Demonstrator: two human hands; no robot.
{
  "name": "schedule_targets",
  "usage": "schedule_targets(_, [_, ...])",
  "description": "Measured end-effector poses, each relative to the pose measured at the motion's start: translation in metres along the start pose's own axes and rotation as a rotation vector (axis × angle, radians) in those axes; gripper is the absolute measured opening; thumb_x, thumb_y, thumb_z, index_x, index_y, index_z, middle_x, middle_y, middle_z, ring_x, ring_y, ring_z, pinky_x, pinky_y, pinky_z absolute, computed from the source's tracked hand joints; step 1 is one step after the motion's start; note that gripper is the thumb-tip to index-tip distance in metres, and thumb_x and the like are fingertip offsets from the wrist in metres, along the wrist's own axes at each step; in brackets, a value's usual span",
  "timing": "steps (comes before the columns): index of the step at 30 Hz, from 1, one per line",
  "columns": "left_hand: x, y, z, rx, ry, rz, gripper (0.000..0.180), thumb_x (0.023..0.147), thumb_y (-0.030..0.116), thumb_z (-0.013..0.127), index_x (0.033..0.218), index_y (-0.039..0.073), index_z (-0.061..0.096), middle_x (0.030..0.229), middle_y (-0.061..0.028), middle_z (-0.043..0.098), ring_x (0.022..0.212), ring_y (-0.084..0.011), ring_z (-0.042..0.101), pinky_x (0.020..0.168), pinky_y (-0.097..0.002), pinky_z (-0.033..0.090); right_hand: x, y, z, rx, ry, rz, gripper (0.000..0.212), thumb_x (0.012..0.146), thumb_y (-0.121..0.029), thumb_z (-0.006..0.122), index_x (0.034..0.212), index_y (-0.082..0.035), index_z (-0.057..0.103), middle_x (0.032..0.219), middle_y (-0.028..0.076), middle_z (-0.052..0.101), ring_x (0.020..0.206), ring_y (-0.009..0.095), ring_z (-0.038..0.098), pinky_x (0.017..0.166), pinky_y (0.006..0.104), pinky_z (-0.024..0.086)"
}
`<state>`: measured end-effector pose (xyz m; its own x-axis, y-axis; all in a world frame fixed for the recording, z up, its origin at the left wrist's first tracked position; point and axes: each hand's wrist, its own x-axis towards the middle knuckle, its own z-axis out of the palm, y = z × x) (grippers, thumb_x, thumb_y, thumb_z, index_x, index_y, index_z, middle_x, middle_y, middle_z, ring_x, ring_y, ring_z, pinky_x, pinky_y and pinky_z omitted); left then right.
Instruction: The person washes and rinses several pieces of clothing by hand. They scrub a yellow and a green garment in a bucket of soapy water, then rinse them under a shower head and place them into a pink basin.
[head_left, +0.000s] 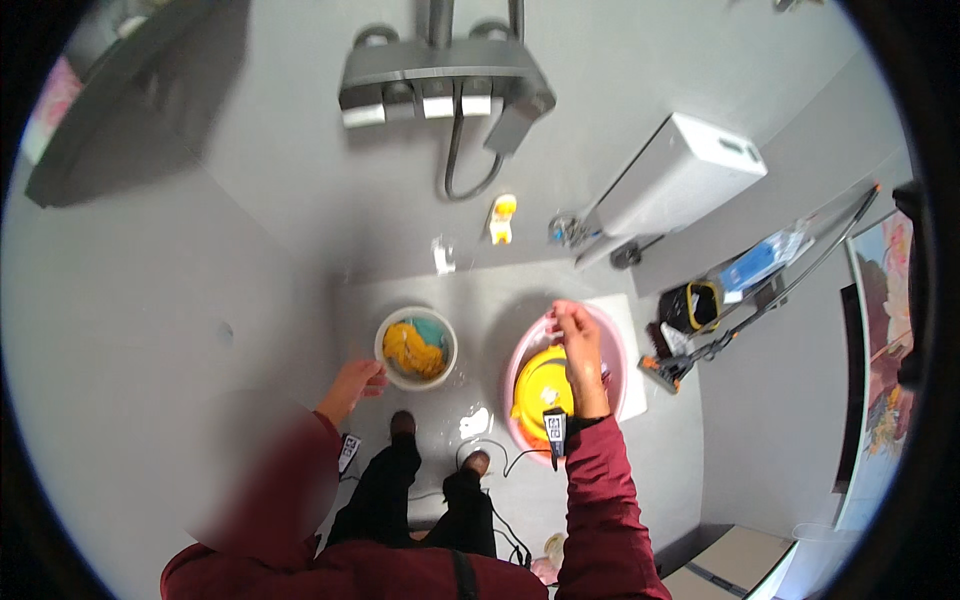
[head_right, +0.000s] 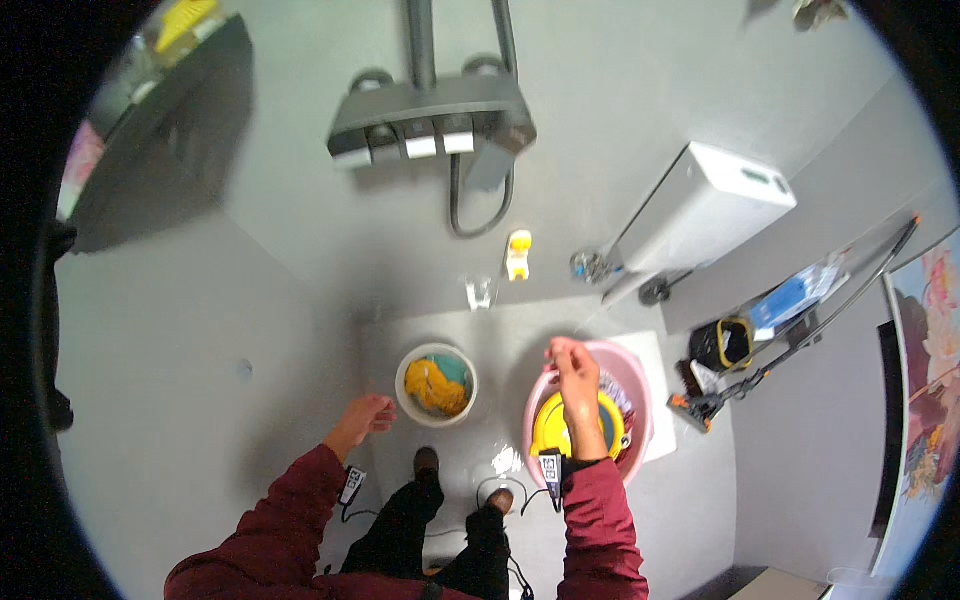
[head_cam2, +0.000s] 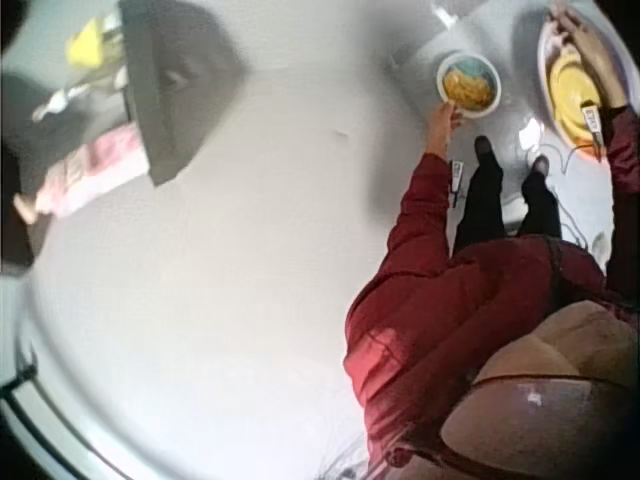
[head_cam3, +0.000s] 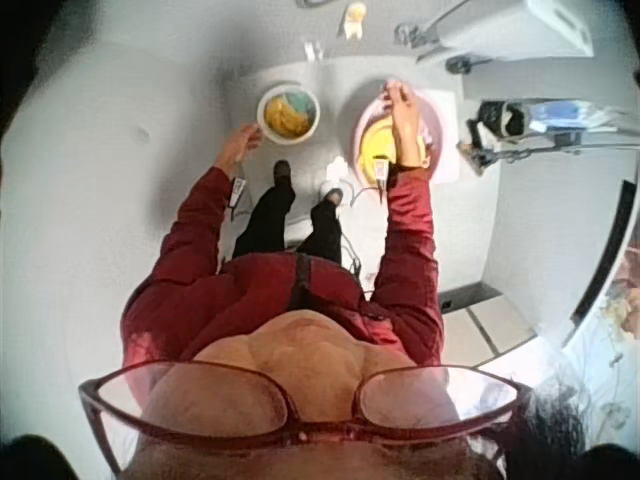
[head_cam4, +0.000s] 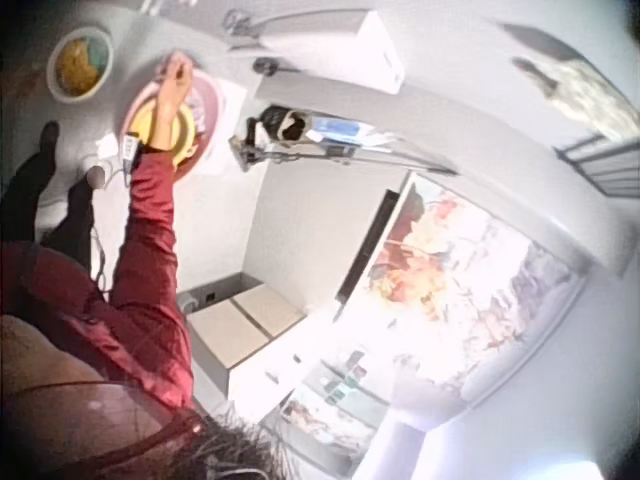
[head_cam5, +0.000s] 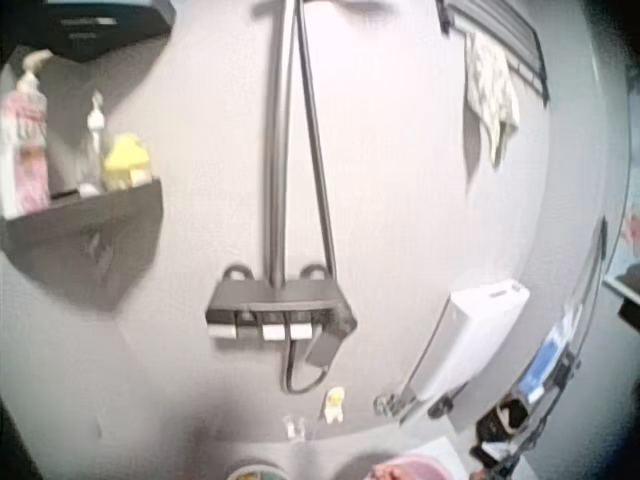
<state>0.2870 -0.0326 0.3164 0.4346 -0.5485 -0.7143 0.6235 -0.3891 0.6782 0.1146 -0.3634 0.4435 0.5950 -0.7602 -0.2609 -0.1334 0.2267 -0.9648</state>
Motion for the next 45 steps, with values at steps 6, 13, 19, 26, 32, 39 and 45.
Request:
schedule_targets(6, [-0.06,0.025,-0.036,-0.169,0.164,0.138,0.03,0.086,0.033,0.054,0.101,0.007,0.055,0.096,-0.0034,0.056,0.088,-0.0171,0.056,0.072,-0.0318,0.048,0.045,-0.154,0.085,-0.015,-0.059,-0.24,0.05,0.079,-0.036,0.064,0.113,-0.003,0.047,0.099,0.008,0.053,0.076,0.014,0.055,0.059,0.027,0.047])
schedule_targets(13, [-0.098,0.034,-0.059,-0.224,0.245,0.177,0.027,0.086,0.03,0.053,0.1,0.007,0.057,0.098,-0.0038,0.057,0.087,-0.0176,0.057,0.073,-0.0322,0.048,0.089,-0.179,0.157,0.123,-0.139,-0.122,0.042,0.07,-0.033,0.071,0.09,-0.003,0.051,0.071,0.004,0.054,0.054,0.013,0.056,0.044,0.0258,0.048])
schedule_targets(19, [-0.108,0.013,-0.072,-0.355,0.233,0.19,0.026,0.085,0.029,0.054,0.1,0.007,0.058,0.096,-0.0034,0.058,0.086,-0.0178,0.058,0.072,-0.033,0.048,0.093,-0.182,0.15,-0.074,-0.101,-0.159,0.027,0.072,-0.024,0.065,0.084,-0.004,0.051,0.063,0.003,0.052,0.046,0.011,0.052,0.037,0.023,0.039])
schedule_targets(26, [-0.149,0.001,-0.071,-0.379,0.319,0.264,0.028,0.085,0.032,0.054,0.1,0.008,0.057,0.095,-0.0019,0.057,0.084,-0.0151,0.057,0.069,-0.0288,0.047,0.093,-0.197,0.139,-0.165,-0.182,-0.127,0.025,0.072,-0.027,0.064,0.071,-0.005,0.052,0.056,0.002,0.05,0.04,0.01,0.043,0.034,0.0234,0.03])
schedule_targets(32, [-0.188,-0.046,-0.048,-0.395,0.47,0.284,0.031,0.085,0.033,0.054,0.101,0.007,0.056,0.098,-0.003,0.058,0.087,-0.015,0.057,0.072,-0.0291,0.047,0.1,-0.194,0.141,-0.287,-0.198,-0.153,0.039,0.074,-0.042,0.064,0.07,-0.005,0.053,0.057,0.003,0.051,0.042,0.011,0.044,0.036,0.025,0.032])
schedule_targets(39, [-0.202,-0.101,-0.016,-0.442,0.53,0.116,0.031,0.084,0.033,0.058,0.103,0.008,0.056,0.099,-0.0037,0.059,0.087,-0.0157,0.058,0.072,-0.0303,0.047,0.083,-0.103,0.087,-0.056,-0.42,-0.043,0.042,0.081,-0.051,0.053,0.08,-0.009,0.055,0.058,-0.002,0.051,0.051,0.007,0.047,0.047,0.02,0.035])
schedule_targets(45, [-0.153,-0.133,-0.017,-0.322,0.429,-0.008,0.029,0.085,0.032,0.057,0.102,0.009,0.057,0.095,-0.0029,0.059,0.084,-0.0156,0.059,0.07,-0.0305,0.048,0.012,0.119,0.006,-0.192,-0.292,0.451,0.017,0.084,-0.021,0.045,0.079,-0.008,0.055,0.06,0.001,0.053,0.045,0.009,0.046,0.038,0.0223,0.035])
